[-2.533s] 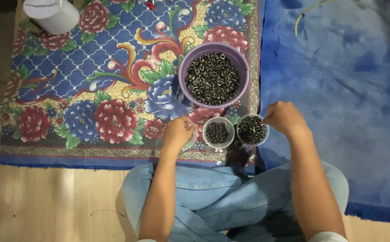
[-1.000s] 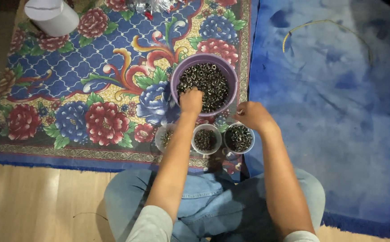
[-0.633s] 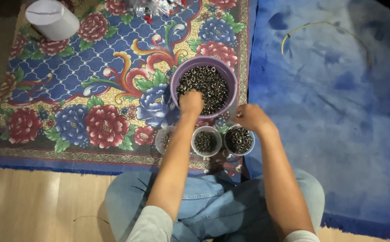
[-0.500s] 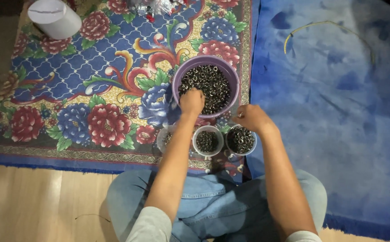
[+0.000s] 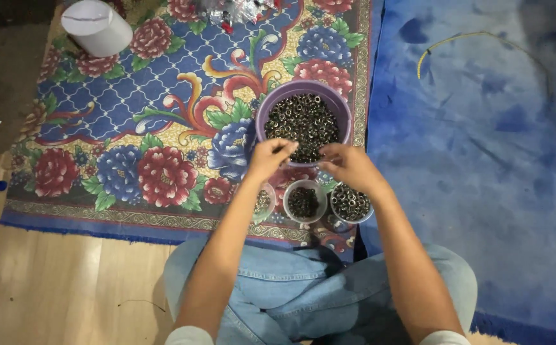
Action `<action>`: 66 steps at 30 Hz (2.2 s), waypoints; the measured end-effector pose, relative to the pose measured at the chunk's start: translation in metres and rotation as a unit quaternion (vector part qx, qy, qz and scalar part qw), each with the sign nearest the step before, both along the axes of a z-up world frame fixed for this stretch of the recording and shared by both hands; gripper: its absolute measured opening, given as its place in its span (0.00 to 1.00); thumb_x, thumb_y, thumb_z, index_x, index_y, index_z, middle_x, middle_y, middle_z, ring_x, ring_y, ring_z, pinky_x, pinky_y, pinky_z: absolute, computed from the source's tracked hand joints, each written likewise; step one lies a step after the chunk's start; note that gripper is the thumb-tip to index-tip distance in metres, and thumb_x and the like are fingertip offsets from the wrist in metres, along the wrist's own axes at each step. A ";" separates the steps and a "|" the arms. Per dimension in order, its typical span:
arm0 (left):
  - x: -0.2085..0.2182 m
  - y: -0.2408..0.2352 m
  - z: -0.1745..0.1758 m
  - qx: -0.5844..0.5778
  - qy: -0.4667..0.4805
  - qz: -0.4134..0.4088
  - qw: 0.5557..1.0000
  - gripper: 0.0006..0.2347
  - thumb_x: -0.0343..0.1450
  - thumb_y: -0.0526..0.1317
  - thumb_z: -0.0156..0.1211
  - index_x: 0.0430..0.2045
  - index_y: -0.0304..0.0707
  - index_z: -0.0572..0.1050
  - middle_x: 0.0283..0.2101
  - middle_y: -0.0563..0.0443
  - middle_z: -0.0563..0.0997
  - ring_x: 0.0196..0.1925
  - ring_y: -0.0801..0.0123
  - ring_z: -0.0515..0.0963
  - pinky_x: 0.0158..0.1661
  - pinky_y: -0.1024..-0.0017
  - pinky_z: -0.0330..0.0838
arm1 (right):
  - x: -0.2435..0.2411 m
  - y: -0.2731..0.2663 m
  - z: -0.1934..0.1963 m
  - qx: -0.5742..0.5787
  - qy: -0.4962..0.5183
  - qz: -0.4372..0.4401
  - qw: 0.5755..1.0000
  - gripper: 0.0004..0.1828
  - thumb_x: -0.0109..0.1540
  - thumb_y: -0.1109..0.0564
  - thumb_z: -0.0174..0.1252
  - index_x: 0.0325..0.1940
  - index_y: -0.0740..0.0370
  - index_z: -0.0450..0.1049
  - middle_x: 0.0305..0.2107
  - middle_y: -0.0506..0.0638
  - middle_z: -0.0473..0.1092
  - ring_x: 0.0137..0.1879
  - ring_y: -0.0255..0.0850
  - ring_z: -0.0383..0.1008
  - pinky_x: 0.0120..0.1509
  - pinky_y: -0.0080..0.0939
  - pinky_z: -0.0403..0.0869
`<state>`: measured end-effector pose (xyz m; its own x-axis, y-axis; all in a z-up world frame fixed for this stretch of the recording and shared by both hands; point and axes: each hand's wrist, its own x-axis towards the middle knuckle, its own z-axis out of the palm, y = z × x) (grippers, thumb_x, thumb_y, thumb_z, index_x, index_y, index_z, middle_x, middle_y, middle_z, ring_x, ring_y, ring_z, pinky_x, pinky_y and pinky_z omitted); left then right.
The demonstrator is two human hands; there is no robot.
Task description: The person sits on a patterned rug and sorts small metal rings from a large purple bowl into two smaller clear bowls. They use both hands to pick up handfuls of rings and distribute them between the containers.
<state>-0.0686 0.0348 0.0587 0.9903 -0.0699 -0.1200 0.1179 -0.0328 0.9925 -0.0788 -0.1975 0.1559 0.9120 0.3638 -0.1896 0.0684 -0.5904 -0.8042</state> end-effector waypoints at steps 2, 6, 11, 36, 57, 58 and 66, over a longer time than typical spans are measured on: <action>-0.017 0.003 0.003 -0.029 0.023 -0.001 0.999 0.08 0.70 0.41 0.66 0.36 0.36 0.83 0.27 0.49 0.82 0.28 0.75 0.79 0.34 0.76 0.76 | -0.008 0.015 0.010 0.046 0.010 0.001 0.999 0.19 0.59 0.61 0.64 0.55 0.64 0.79 0.39 0.64 0.80 0.48 0.61 0.80 0.56 0.57 0.78; -0.044 0.000 0.025 -0.068 0.042 -0.029 0.996 0.07 0.70 0.39 0.67 0.35 0.36 0.83 0.31 0.45 0.84 0.30 0.74 0.78 0.36 0.76 0.75 | -0.010 0.026 0.003 0.180 0.034 0.011 0.983 0.19 0.59 0.63 0.67 0.55 0.61 0.79 0.34 0.55 0.80 0.41 0.42 0.80 0.52 0.45 0.78; -0.052 -0.011 0.027 -0.079 0.027 -0.030 0.996 0.06 0.69 0.39 0.68 0.35 0.36 0.84 0.31 0.47 0.85 0.31 0.75 0.79 0.37 0.76 0.75 | -0.014 0.029 0.008 0.135 0.002 0.013 0.991 0.09 0.58 0.63 0.68 0.42 0.62 0.83 0.28 0.53 0.80 0.38 0.42 0.78 0.48 0.43 0.77; -0.007 -0.001 -0.047 0.382 -0.190 0.036 0.904 0.03 0.68 0.40 0.67 0.32 0.51 0.83 0.33 0.55 0.81 0.45 0.60 0.79 0.50 0.67 0.73 | 0.021 -0.078 -0.120 -0.350 0.107 -0.038 0.930 0.19 0.52 0.54 0.65 0.40 0.71 0.83 0.37 0.73 0.78 0.48 0.69 0.79 0.47 0.64 0.79; 0.060 -0.039 -0.066 0.655 -0.170 -0.066 0.733 0.11 0.70 0.36 0.53 0.27 0.52 0.85 0.39 0.54 0.84 0.50 0.60 0.76 0.50 0.58 0.65 | 0.014 -0.034 -0.091 -0.317 0.083 0.045 0.944 0.17 0.58 0.47 0.62 0.39 0.61 0.85 0.38 0.65 0.80 0.52 0.63 0.80 0.55 0.57 0.78; 0.063 -0.036 -0.071 0.656 -0.169 -0.067 0.733 0.11 0.70 0.36 0.53 0.27 0.52 0.85 0.39 0.54 0.84 0.50 0.60 0.76 0.50 0.58 0.65 | 0.014 -0.035 -0.092 -0.316 0.084 0.045 0.944 0.17 0.58 0.47 0.62 0.39 0.61 0.85 0.38 0.65 0.80 0.52 0.63 0.80 0.55 0.57 0.78; 0.066 -0.013 -0.060 0.517 -0.145 -0.094 0.838 0.01 0.65 0.39 0.67 0.25 0.50 0.82 0.32 0.54 0.82 0.46 0.58 0.79 0.49 0.59 0.71 | 0.013 -0.038 -0.102 -0.297 0.059 0.053 0.952 0.15 0.57 0.48 0.63 0.38 0.61 0.85 0.36 0.63 0.80 0.48 0.61 0.81 0.52 0.56 0.79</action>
<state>-0.0028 0.0217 -0.0017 0.9716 -0.2343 0.0315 -0.2266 -0.8844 0.4080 -0.0656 -0.2356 0.0543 0.8360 0.2490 -0.4890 0.0823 -0.9380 -0.3368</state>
